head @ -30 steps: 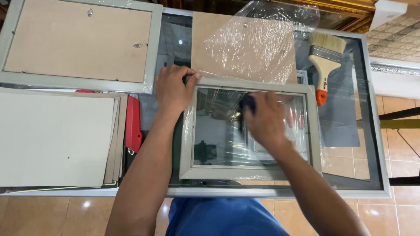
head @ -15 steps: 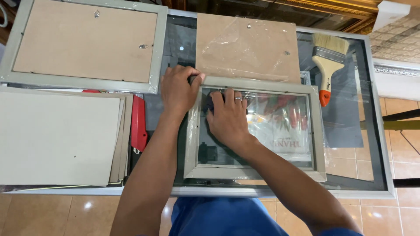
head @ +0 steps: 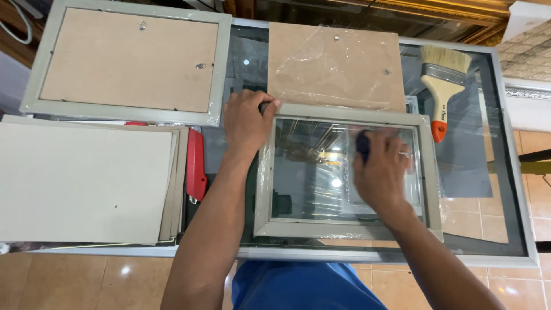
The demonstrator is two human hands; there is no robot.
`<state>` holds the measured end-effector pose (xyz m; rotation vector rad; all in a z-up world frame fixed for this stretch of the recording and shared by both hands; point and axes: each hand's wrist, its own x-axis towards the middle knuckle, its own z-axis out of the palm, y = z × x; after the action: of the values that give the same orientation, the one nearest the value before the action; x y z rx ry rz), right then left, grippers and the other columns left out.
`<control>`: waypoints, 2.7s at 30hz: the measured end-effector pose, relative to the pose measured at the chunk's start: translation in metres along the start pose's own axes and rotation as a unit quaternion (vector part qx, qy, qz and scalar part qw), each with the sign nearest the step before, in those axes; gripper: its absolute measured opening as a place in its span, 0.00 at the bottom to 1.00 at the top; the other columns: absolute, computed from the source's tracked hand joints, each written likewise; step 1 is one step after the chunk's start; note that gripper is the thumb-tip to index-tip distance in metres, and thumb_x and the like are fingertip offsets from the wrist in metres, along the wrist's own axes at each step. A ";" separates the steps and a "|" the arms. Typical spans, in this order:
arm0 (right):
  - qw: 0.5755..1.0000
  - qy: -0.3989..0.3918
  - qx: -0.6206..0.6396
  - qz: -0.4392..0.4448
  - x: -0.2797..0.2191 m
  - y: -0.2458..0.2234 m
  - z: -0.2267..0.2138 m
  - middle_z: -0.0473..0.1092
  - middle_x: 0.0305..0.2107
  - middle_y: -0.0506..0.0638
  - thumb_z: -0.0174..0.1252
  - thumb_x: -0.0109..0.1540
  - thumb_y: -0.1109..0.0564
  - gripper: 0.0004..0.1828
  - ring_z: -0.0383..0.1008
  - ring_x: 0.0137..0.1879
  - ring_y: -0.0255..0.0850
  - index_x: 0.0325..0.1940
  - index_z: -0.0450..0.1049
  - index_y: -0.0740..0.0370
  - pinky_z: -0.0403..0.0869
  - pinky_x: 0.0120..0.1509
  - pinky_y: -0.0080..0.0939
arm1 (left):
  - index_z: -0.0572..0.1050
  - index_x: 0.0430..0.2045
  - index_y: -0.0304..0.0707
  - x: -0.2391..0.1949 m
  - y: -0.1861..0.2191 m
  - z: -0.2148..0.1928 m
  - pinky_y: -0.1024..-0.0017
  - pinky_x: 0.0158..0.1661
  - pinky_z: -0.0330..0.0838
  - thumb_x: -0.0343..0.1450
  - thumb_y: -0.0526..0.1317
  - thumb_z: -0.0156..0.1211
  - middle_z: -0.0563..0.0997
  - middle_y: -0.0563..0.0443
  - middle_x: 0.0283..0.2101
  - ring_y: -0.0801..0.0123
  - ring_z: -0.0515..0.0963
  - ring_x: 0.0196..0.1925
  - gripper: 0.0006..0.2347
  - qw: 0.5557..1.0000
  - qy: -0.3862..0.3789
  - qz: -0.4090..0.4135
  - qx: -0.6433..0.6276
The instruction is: The person cleans the glass surface of a picture frame using a brush and a cloth.
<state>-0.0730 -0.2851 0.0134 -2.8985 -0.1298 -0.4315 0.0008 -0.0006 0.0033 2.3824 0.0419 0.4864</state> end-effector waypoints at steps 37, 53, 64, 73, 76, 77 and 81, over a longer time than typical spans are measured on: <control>0.986 0.000 0.083 -0.146 0.006 -0.007 0.001 0.68 0.52 0.60 0.67 0.57 0.55 0.24 0.66 0.59 0.62 0.58 0.73 0.55 0.63 0.58 0.64 | 0.83 0.31 0.45 0.000 -0.003 0.004 0.55 0.49 0.66 0.70 0.48 0.67 0.81 0.50 0.38 0.53 0.76 0.47 0.09 1.000 0.006 0.003 -0.007; 0.958 -0.064 0.150 -0.235 0.045 -0.095 0.026 0.63 0.50 0.59 0.65 0.62 0.55 0.22 0.64 0.58 0.59 0.59 0.69 0.54 0.63 0.62 0.60 | 0.83 0.32 0.46 -0.002 0.000 0.000 0.55 0.47 0.66 0.71 0.48 0.67 0.81 0.49 0.38 0.52 0.75 0.46 0.09 1.000 0.011 0.015 -0.004; 0.994 -0.094 0.000 0.056 0.006 0.039 -0.054 0.64 0.53 0.65 0.61 0.63 0.45 0.30 0.70 0.54 0.65 0.70 0.69 0.45 0.71 0.58 0.64 | 0.83 0.31 0.46 0.000 -0.001 0.002 0.55 0.48 0.66 0.70 0.48 0.67 0.81 0.50 0.38 0.53 0.75 0.47 0.08 1.000 0.014 0.007 -0.003; 0.975 -0.169 0.039 -0.139 0.013 -0.117 -0.008 0.61 0.52 0.71 0.58 0.61 0.51 0.38 0.69 0.55 0.70 0.73 0.55 0.63 0.75 0.50 0.63 | 0.83 0.30 0.46 0.002 -0.001 0.000 0.54 0.48 0.65 0.69 0.49 0.68 0.81 0.49 0.38 0.52 0.75 0.47 0.09 1.000 0.005 -0.005 -0.005; 0.964 -0.193 0.078 -0.162 0.015 -0.112 -0.020 0.63 0.50 0.67 0.60 0.61 0.52 0.35 0.71 0.52 0.66 0.71 0.60 0.58 0.76 0.51 0.60 | 0.83 0.31 0.46 0.002 -0.004 0.003 0.55 0.49 0.65 0.70 0.49 0.67 0.81 0.49 0.38 0.52 0.75 0.47 0.09 1.000 0.001 0.002 -0.004; 0.961 -0.193 0.099 -0.172 0.014 -0.104 -0.025 0.64 0.50 0.65 0.61 0.60 0.52 0.33 0.73 0.50 0.64 0.70 0.64 0.55 0.76 0.51 0.58 | 0.83 0.31 0.46 0.001 -0.005 0.004 0.55 0.49 0.65 0.70 0.49 0.67 0.81 0.49 0.38 0.52 0.75 0.47 0.09 1.000 0.002 0.009 -0.004; 0.962 -0.237 0.067 -0.121 -0.002 -0.004 -0.073 0.68 0.45 0.56 0.65 0.57 0.51 0.30 0.76 0.48 0.57 0.65 0.71 0.41 0.76 0.52 0.54 | 0.83 0.30 0.46 0.001 0.000 0.001 0.55 0.50 0.65 0.70 0.49 0.67 0.80 0.50 0.38 0.53 0.75 0.46 0.09 1.000 -0.006 -0.012 -0.003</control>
<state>-0.0957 -0.2973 0.0815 -2.7990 -0.5654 0.2397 0.0018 -0.0013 0.0029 2.3758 0.0626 0.4600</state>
